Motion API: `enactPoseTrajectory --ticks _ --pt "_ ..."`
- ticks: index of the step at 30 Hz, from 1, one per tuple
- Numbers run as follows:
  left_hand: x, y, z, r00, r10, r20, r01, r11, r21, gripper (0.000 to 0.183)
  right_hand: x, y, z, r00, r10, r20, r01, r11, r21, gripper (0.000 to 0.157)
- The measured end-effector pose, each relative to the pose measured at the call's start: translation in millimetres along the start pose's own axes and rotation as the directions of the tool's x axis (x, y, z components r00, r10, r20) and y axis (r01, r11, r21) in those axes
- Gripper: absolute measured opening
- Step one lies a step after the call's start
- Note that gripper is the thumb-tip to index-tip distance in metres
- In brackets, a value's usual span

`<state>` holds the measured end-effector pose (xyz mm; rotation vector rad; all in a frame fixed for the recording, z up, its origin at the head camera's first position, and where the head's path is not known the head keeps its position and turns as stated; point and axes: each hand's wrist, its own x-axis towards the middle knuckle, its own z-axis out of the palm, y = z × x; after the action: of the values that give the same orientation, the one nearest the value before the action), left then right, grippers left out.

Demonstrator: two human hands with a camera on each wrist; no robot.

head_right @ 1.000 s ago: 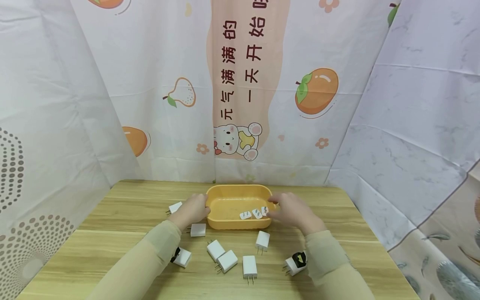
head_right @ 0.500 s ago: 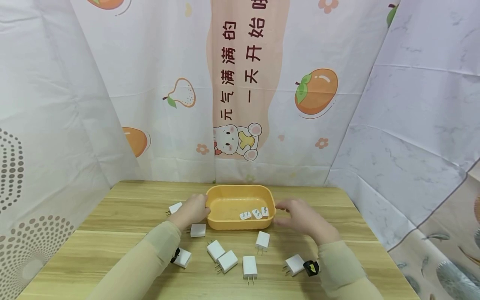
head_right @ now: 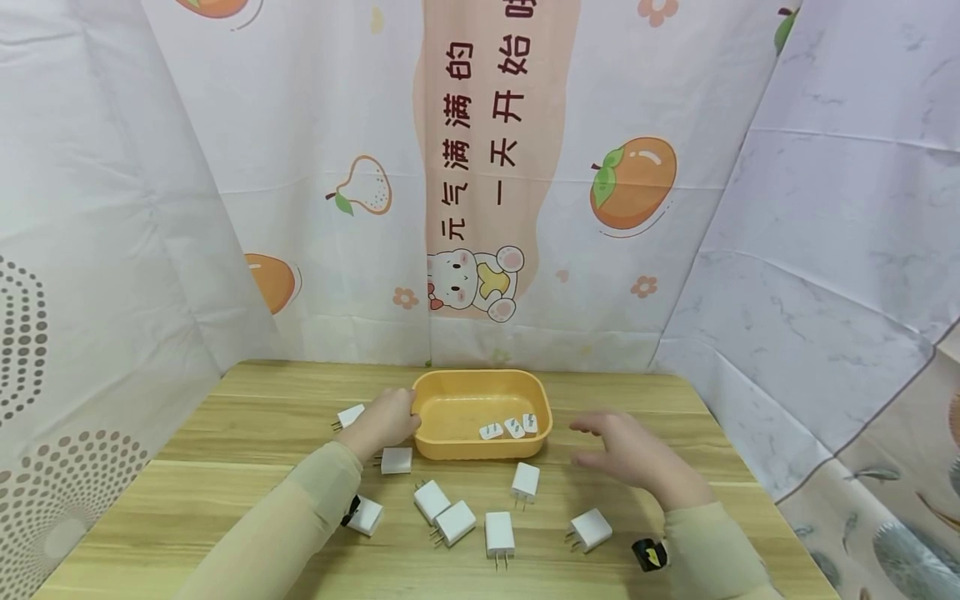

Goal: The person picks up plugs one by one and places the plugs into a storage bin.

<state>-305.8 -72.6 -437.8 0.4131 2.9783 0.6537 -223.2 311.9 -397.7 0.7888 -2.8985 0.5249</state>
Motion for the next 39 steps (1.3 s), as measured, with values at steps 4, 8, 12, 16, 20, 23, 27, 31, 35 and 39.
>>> enactPoseTrajectory --ticks 4,8,12,16,20,23,27,31,35,39 --pt "1.0 -0.3 0.3 1.000 -0.002 0.002 0.002 1.000 0.001 0.011 -6 1 -2.2 1.000 -0.011 -0.003 0.011 1.000 -0.009 0.044" --pt "0.8 0.3 0.3 1.000 -0.006 0.004 0.006 1.000 -0.007 0.010 -13 1 -4.5 1.000 -0.020 -0.002 0.020 0.999 -0.030 0.045" --pt "0.5 0.5 0.6 1.000 -0.001 0.001 0.001 1.000 -0.011 0.010 -19 2 -7.1 0.999 -0.034 -0.013 0.033 0.998 -0.058 0.045" --pt "1.0 -0.2 1.3 1.000 0.002 -0.001 -0.002 1.000 -0.011 0.011 -25 2 -10.6 0.998 -0.055 -0.024 0.053 0.996 -0.072 0.045" --pt "0.8 0.0 1.3 1.000 -0.005 0.001 0.005 1.000 -0.013 0.010 -32 2 -15.6 0.999 -0.030 -0.020 0.029 0.998 -0.055 0.047" --pt "0.7 0.5 1.1 1.000 -0.012 0.004 0.012 1.000 -0.012 0.009 -37 3 -19.0 1.000 -0.007 -0.018 0.006 0.998 -0.056 0.049" --pt "1.0 0.4 0.5 1.000 -0.013 0.003 0.013 1.000 -0.005 0.010 -41 5 -21.7 1.000 -0.011 -0.020 0.010 0.998 -0.065 0.049" --pt "0.9 0.5 0.1 1.000 -0.011 -0.001 0.011 1.000 -0.002 0.009 -43 5 -22.9 1.000 -0.008 -0.012 0.007 0.998 -0.056 0.049" --pt "-0.3 0.7 0.4 1.000 0.002 -0.006 -0.002 1.000 0.006 0.009 -44 2 -23.6 1.000 -0.008 -0.006 0.008 0.998 -0.058 0.049" --pt "-0.5 0.7 0.5 1.000 0.008 -0.008 -0.008 1.000 0.007 0.010 -46 -1 -23.6 1.000 -0.005 0.000 0.005 0.998 -0.057 0.048"
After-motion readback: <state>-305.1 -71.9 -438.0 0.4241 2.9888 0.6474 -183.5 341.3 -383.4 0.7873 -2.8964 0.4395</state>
